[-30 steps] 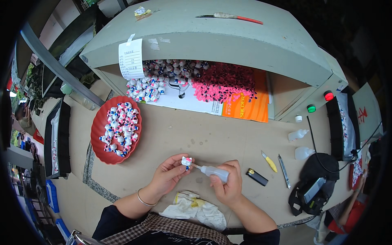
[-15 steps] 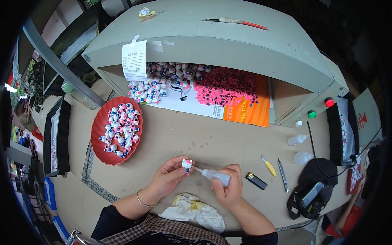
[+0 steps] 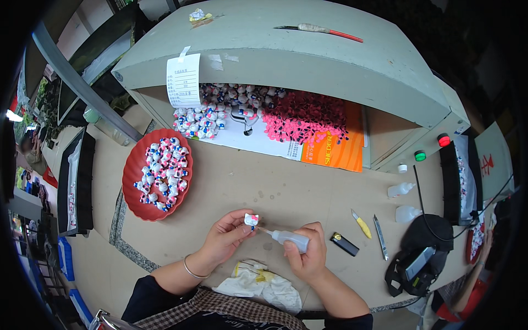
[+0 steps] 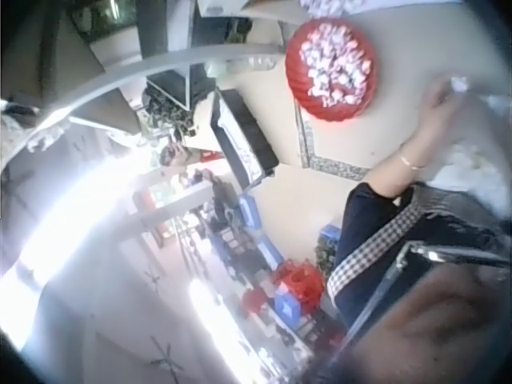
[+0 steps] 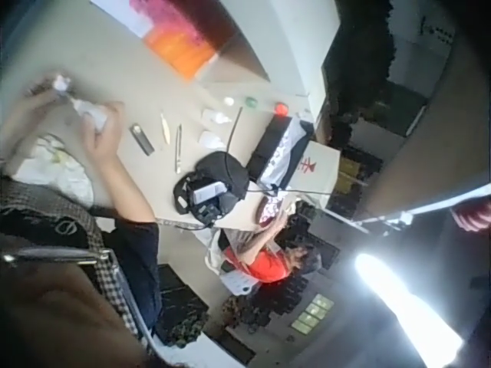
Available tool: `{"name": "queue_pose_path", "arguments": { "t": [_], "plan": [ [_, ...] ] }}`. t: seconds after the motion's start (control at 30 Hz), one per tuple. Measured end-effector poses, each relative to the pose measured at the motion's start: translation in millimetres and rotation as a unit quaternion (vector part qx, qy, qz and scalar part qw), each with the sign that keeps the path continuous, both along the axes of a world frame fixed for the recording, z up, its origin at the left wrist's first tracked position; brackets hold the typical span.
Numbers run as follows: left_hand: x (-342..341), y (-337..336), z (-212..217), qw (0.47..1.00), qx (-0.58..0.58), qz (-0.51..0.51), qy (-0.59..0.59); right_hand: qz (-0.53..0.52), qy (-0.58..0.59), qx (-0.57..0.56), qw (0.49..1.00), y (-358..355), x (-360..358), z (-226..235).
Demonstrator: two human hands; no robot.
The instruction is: The person assembles small plastic cat-like toy figurines by applying glue from a glue bottle to toy parts and joining them together by hand.
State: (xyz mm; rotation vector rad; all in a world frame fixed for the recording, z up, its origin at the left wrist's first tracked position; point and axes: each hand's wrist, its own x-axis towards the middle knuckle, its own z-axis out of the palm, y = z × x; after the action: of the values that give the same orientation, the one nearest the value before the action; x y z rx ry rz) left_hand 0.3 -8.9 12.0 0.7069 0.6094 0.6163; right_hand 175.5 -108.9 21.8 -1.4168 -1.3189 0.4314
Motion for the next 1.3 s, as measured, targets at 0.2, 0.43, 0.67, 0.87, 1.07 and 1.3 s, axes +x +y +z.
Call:
{"name": "queue_pose_path", "arguments": {
  "t": [0.2,0.43,0.67,0.87,1.07,1.3],
  "plan": [
    [2,-1,2,1.0,0.009,0.005,0.012,0.029,0.063,0.017,0.997,6,-4,-3],
    [1,-2,-2,0.999,0.045,-0.01,0.024,0.031,0.021,0.017,0.999,5,-1,-6],
    [2,-3,1,0.997,0.053,-0.02,0.045,-0.007,0.043,0.011,0.999,5,-8,-2],
    [1,-2,0,0.99,0.107,-0.011,0.093,0.001,-0.008,0.013,1.0,4,-5,-2],
    [-1,-1,-2,0.982,0.142,-0.005,0.124,-0.007,-0.012,0.003,1.0,3,-2,1],
    [1,-1,-2,0.988,0.125,0.002,0.093,-0.022,0.283,0.007,0.959,9,0,21]
  ]
}}
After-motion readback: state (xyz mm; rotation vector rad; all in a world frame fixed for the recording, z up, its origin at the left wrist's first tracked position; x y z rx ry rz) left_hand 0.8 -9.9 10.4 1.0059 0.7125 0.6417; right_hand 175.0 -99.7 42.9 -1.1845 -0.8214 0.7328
